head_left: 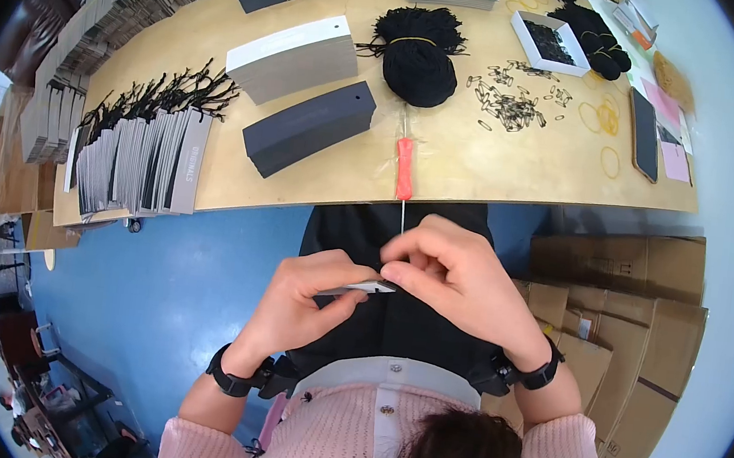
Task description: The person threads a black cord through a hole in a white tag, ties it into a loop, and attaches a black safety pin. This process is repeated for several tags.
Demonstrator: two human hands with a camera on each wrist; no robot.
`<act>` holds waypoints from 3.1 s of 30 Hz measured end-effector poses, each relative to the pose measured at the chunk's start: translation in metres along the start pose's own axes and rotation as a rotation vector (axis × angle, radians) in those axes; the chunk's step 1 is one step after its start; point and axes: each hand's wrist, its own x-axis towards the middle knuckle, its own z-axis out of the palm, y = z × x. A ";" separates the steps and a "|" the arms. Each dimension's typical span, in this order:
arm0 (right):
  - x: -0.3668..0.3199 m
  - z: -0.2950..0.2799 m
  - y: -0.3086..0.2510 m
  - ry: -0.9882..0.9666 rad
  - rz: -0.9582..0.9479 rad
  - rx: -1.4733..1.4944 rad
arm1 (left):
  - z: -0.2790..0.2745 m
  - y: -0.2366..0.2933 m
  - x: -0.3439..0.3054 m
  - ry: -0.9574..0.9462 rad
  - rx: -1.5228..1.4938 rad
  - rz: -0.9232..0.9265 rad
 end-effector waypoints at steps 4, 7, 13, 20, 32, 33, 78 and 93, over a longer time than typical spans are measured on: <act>0.005 0.001 0.016 -0.145 0.044 0.126 | -0.006 0.003 -0.001 -0.044 -0.030 0.005; 0.000 -0.004 0.009 -0.299 0.424 0.758 | -0.012 0.002 0.000 -0.143 -0.173 -0.073; -0.010 -0.014 0.026 -0.368 0.172 0.244 | -0.013 0.010 0.001 -0.164 -0.642 -0.328; -0.012 -0.001 0.018 -0.178 0.061 -0.072 | -0.011 0.011 0.006 -0.134 -0.606 -0.400; -0.022 0.006 0.031 -0.069 0.330 0.821 | -0.010 0.015 0.000 -0.047 -0.581 -0.426; -0.023 0.000 0.034 0.005 0.279 0.771 | -0.008 0.017 -0.001 0.005 -0.492 -0.366; 0.115 -0.036 0.038 0.607 -0.483 -0.726 | -0.003 0.022 0.014 0.364 0.246 0.200; -0.007 -0.003 0.017 0.233 -0.731 -0.751 | 0.016 0.009 0.109 0.038 -1.180 -0.530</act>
